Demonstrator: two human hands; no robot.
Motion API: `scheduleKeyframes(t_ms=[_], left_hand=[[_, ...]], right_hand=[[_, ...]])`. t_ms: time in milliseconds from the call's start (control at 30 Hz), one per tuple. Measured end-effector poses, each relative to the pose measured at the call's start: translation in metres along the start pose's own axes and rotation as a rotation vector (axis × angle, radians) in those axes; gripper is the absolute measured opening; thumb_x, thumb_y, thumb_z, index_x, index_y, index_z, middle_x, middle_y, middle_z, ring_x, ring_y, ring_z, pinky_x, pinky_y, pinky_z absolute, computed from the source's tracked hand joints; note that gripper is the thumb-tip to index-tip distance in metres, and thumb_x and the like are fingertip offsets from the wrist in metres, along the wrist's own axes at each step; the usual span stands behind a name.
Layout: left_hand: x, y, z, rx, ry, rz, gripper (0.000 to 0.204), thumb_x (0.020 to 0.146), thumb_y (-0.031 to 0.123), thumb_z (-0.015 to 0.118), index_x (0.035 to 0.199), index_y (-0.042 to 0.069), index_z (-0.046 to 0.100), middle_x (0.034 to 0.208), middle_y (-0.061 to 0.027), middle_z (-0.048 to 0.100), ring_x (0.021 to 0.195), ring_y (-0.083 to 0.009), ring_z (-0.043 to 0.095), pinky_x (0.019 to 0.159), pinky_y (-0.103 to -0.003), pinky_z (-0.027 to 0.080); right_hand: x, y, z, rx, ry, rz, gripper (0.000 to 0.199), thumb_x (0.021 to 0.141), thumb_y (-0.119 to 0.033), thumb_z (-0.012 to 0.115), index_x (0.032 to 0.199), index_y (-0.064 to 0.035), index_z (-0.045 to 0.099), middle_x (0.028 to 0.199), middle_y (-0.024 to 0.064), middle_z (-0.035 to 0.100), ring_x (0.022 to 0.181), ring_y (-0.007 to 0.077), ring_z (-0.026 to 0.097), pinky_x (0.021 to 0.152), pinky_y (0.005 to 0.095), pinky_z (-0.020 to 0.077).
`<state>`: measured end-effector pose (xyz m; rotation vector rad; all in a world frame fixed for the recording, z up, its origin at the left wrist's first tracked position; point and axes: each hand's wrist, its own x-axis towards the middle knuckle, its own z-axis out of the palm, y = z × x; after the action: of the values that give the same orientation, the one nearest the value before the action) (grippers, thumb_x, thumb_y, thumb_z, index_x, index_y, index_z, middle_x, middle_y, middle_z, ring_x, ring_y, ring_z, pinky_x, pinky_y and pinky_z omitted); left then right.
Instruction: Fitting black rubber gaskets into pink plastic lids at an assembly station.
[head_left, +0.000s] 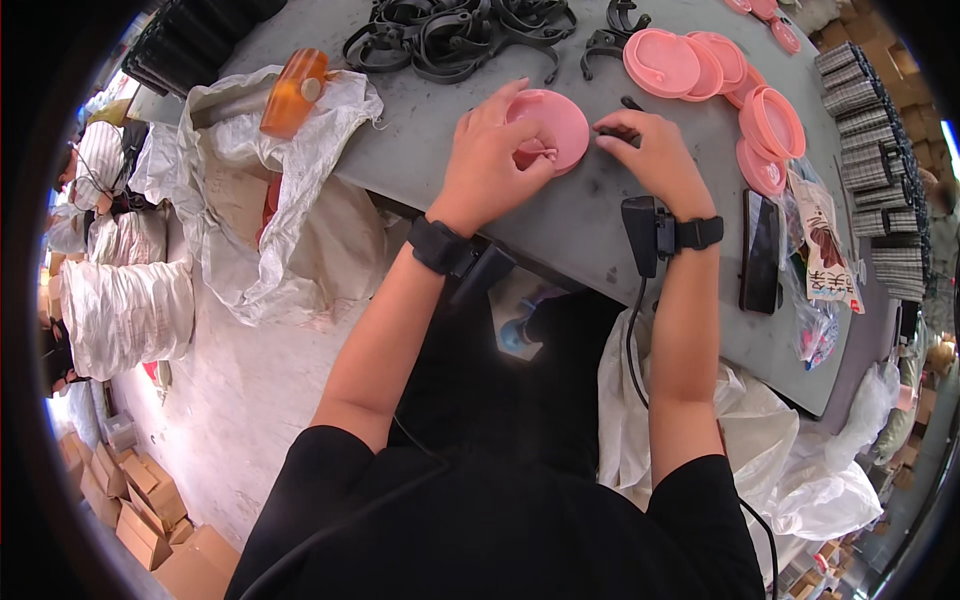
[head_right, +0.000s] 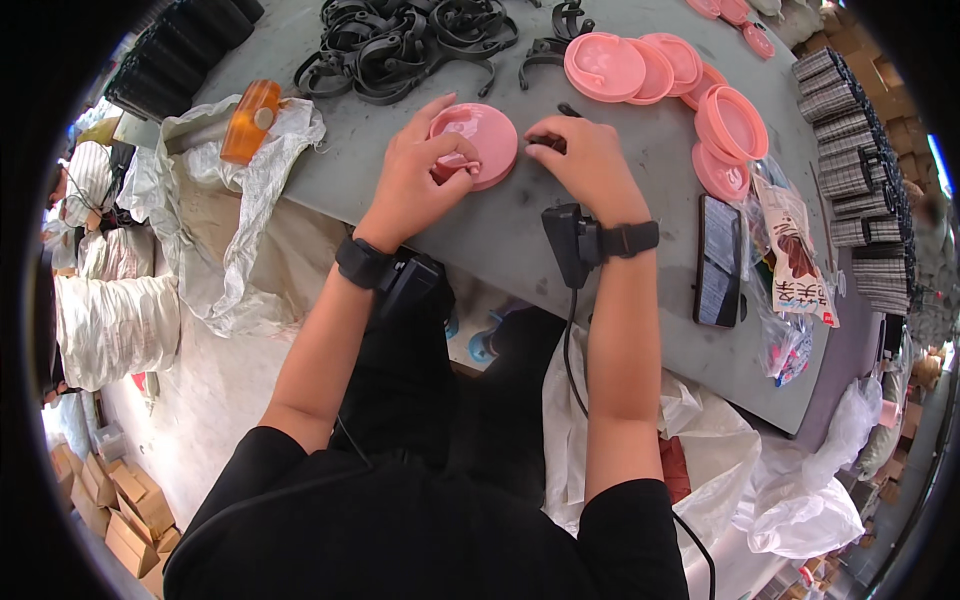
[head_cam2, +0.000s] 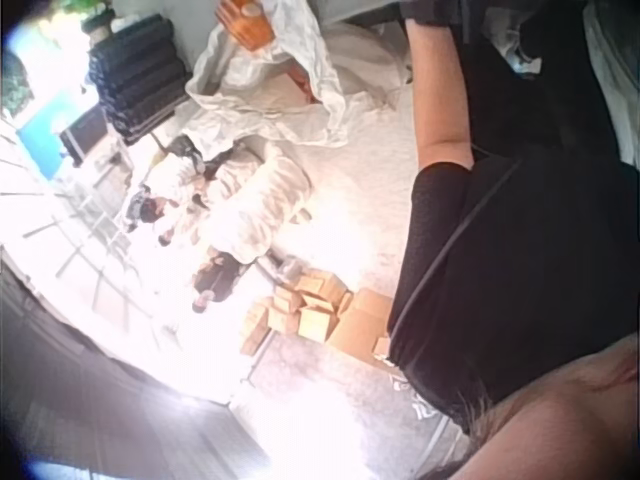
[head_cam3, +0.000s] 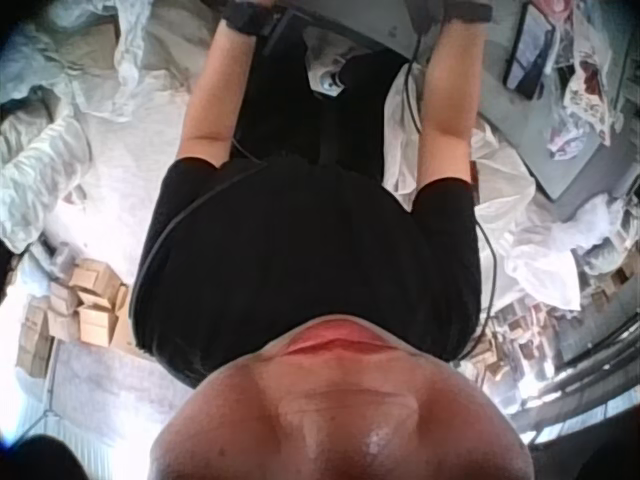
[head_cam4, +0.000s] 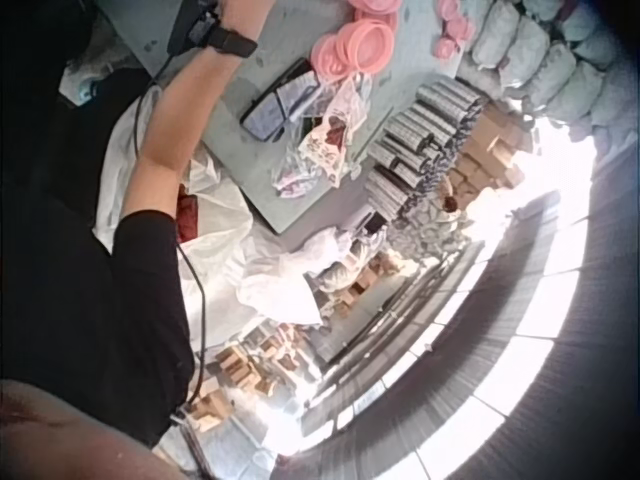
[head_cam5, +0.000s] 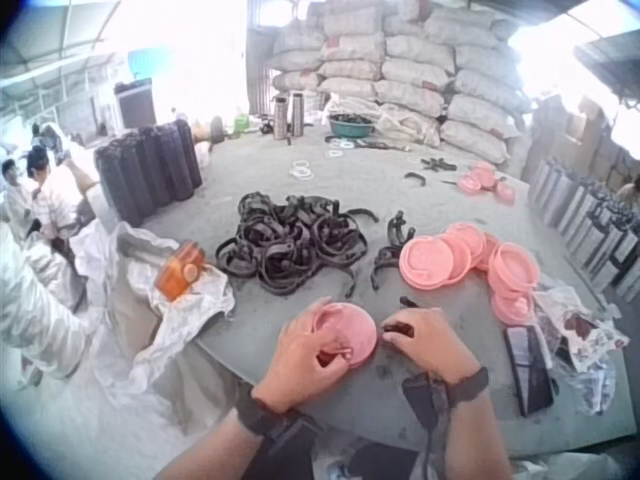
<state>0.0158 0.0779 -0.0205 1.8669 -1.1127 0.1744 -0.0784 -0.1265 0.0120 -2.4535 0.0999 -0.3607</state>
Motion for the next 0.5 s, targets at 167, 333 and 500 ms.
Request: scheduleKeyframes(t_ms=[167, 333, 500], left_hand=[[-0.004, 0.002, -0.005, 0.046, -0.029, -0.014, 0.023, 0.064, 0.023, 0.068, 0.085, 0.014, 0.066, 0.137, -0.0138, 0.048, 0.122, -0.0321, 0.046, 0.104, -0.046, 0.031], [-0.001, 0.008, -0.005, 0.076, -0.062, 0.028, 0.03, 0.061, 0.026, 0.069, 0.087, 0.01, 0.063, 0.138, -0.015, 0.045, 0.125, -0.0332, 0.043, 0.104, -0.047, 0.03], [-0.002, 0.006, -0.004, 0.109, -0.078, 0.032, 0.032, 0.061, 0.027, 0.07, 0.086, 0.01, 0.061, 0.137, -0.0162, 0.045, 0.124, -0.0339, 0.042, 0.103, -0.047, 0.03]], right_hand=[[-0.013, -0.029, -0.002, 0.056, 0.105, -0.061, 0.02, 0.083, -0.018, 0.067, 0.1, -0.009, 0.071, 0.089, 0.0078, 0.067, 0.084, 0.0201, 0.061, 0.084, 0.0355, 0.0415], [-0.025, -0.045, 0.018, -0.198, 0.107, -0.283, 0.016, 0.082, -0.018, 0.067, 0.097, -0.0166, 0.073, 0.091, -0.0006, 0.067, 0.096, 0.0149, 0.056, 0.099, 0.0408, 0.0279], [-0.016, -0.05, 0.021, -0.234, 0.098, -0.295, 0.012, 0.077, -0.016, 0.069, 0.089, -0.0151, 0.071, 0.087, -0.0028, 0.066, 0.091, 0.0163, 0.057, 0.098, 0.0396, 0.0294]])
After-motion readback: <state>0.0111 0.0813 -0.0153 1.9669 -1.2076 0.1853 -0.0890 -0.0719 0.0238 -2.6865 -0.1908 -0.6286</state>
